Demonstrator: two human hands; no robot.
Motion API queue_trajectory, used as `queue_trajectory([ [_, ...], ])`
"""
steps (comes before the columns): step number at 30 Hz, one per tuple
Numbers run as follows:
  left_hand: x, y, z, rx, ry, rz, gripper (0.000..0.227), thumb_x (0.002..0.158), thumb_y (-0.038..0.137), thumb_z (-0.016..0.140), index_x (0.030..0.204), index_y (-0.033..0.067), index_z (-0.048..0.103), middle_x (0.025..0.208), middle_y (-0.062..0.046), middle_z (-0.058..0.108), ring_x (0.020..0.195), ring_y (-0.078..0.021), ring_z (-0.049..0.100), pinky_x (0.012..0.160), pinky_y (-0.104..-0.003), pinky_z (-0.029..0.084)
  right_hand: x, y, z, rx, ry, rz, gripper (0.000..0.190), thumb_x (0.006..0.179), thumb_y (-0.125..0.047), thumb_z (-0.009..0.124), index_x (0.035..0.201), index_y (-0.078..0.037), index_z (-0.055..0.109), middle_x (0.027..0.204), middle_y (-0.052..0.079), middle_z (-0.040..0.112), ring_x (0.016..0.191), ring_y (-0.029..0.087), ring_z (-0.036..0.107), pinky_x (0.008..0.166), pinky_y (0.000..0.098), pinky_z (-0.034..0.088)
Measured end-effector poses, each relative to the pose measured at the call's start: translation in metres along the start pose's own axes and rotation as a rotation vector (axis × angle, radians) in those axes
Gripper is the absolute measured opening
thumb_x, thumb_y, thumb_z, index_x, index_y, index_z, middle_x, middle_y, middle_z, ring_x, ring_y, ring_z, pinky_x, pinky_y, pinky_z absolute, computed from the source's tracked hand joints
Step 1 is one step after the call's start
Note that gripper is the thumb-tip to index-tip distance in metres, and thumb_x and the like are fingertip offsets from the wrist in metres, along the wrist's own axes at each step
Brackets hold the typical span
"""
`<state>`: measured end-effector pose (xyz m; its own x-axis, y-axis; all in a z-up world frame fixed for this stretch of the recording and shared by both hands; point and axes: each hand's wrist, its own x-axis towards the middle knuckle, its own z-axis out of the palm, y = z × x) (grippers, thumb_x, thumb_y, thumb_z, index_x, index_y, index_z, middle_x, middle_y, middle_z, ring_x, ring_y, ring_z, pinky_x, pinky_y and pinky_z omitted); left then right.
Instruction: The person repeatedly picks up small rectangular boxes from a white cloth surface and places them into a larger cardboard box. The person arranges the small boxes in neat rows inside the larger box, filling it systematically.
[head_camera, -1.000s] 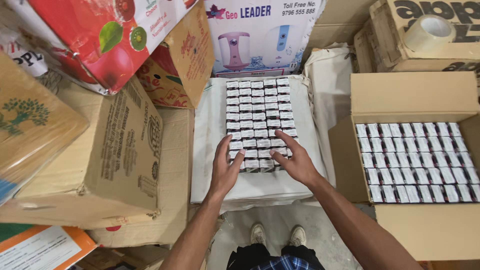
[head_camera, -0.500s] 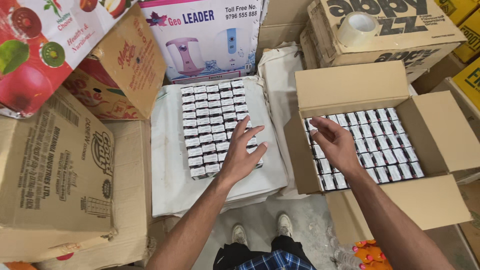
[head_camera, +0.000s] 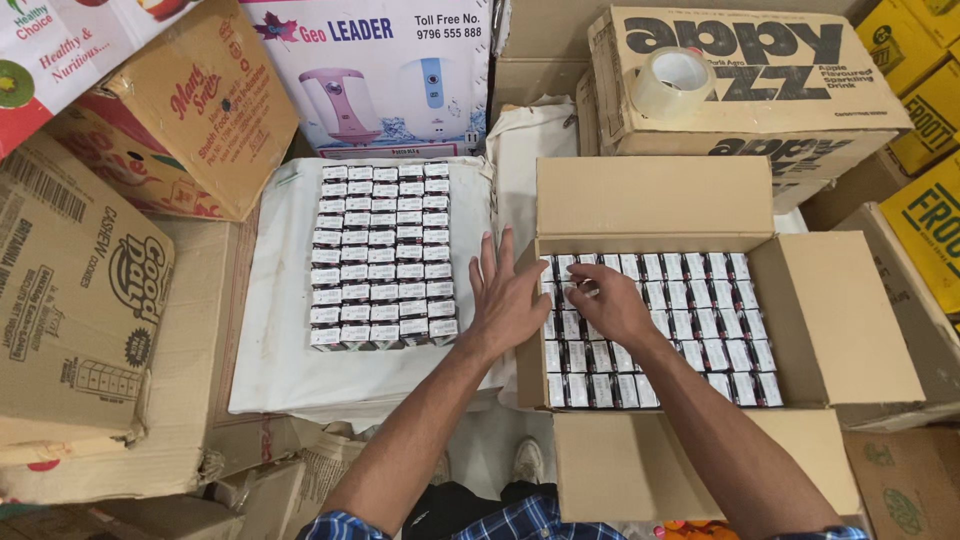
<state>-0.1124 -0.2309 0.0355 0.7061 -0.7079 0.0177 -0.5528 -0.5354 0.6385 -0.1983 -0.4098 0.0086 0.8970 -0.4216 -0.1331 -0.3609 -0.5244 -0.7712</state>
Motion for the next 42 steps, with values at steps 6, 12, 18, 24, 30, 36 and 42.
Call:
queue_trajectory([
  [6, 0.018, 0.030, 0.018, 0.354, 0.065, -0.010, 0.029, 0.083, 0.011, 0.069, 0.110, 0.0043, 0.074, 0.166, -0.025, 0.019, 0.153, -0.0506, 0.006, 0.116, -0.072, 0.009, 0.020, 0.014, 0.012, -0.095, -0.119, -0.021, 0.039, 0.091, -0.022, 0.068, 0.129, -0.015, 0.073, 0.099, 0.008, 0.075, 0.092, 0.024, 0.073, 0.085, 0.0424, 0.059],
  [12, 0.033, 0.050, 0.022, 0.773, -0.168, -0.108, 0.032, 0.087, 0.020, 0.067, 0.117, 0.0101, 0.074, 0.172, -0.012, 0.007, 0.156, -0.0432, -0.003, 0.119, -0.070, 0.000, 0.032, 0.020, 0.014, -0.256, -0.205, -0.137, 0.042, 0.092, -0.025, 0.063, 0.132, -0.016, 0.069, 0.087, 0.008, 0.066, 0.090, 0.032, 0.070, 0.081, 0.0501, 0.058],
  [18, 0.034, 0.028, 0.035, 0.360, -0.169, -0.228, 0.062, 0.087, 0.014, 0.067, 0.145, 0.0062, 0.047, 0.170, -0.020, 0.005, 0.155, -0.0464, -0.004, 0.117, -0.073, 0.002, 0.048, 0.013, 0.019, -0.348, -0.220, -0.082, 0.043, 0.097, -0.042, 0.058, 0.127, -0.014, 0.069, 0.113, 0.015, 0.068, 0.114, 0.040, 0.068, 0.098, 0.0542, 0.055],
  [24, 0.033, 0.037, 0.031, 0.437, -0.186, -0.254, 0.075, 0.086, 0.010, 0.066, 0.155, 0.0088, 0.035, 0.172, -0.018, 0.000, 0.156, -0.0433, -0.009, 0.117, -0.071, -0.002, 0.066, 0.014, 0.037, -0.443, -0.180, 0.012, 0.039, 0.090, -0.041, 0.064, 0.115, -0.011, 0.068, 0.120, 0.016, 0.068, 0.112, 0.044, 0.068, 0.097, 0.0567, 0.057],
  [30, 0.028, 0.035, 0.025, 0.328, -0.193, -0.249, 0.086, 0.081, 0.007, 0.067, 0.157, 0.0074, 0.027, 0.171, -0.020, 0.000, 0.155, -0.0448, -0.008, 0.118, -0.071, 0.001, 0.060, 0.007, 0.046, -0.522, -0.133, 0.045, 0.034, 0.086, -0.025, 0.064, 0.115, -0.007, 0.059, 0.127, 0.016, 0.062, 0.107, 0.050, 0.068, 0.092, 0.0598, 0.058],
  [36, 0.025, 0.033, 0.021, 0.315, -0.201, -0.231, 0.089, 0.078, 0.004, 0.066, 0.158, 0.0063, 0.027, 0.171, -0.021, 0.000, 0.155, -0.0452, -0.008, 0.118, -0.071, 0.001, 0.041, -0.012, 0.041, -0.561, -0.121, 0.056, 0.034, 0.087, -0.012, 0.057, 0.120, -0.006, 0.059, 0.135, 0.014, 0.055, 0.107, 0.053, 0.067, 0.093, 0.0598, 0.057],
  [42, 0.024, 0.032, 0.018, 0.317, -0.189, -0.198, 0.086, 0.077, 0.002, 0.062, 0.157, 0.0055, 0.029, 0.170, -0.021, 0.003, 0.155, -0.0453, -0.006, 0.118, -0.071, 0.002, 0.032, -0.028, 0.030, -0.505, -0.111, 0.094, 0.040, 0.090, -0.017, 0.060, 0.130, -0.018, 0.057, 0.137, 0.010, 0.050, 0.113, 0.051, 0.065, 0.096, 0.0607, 0.057],
])
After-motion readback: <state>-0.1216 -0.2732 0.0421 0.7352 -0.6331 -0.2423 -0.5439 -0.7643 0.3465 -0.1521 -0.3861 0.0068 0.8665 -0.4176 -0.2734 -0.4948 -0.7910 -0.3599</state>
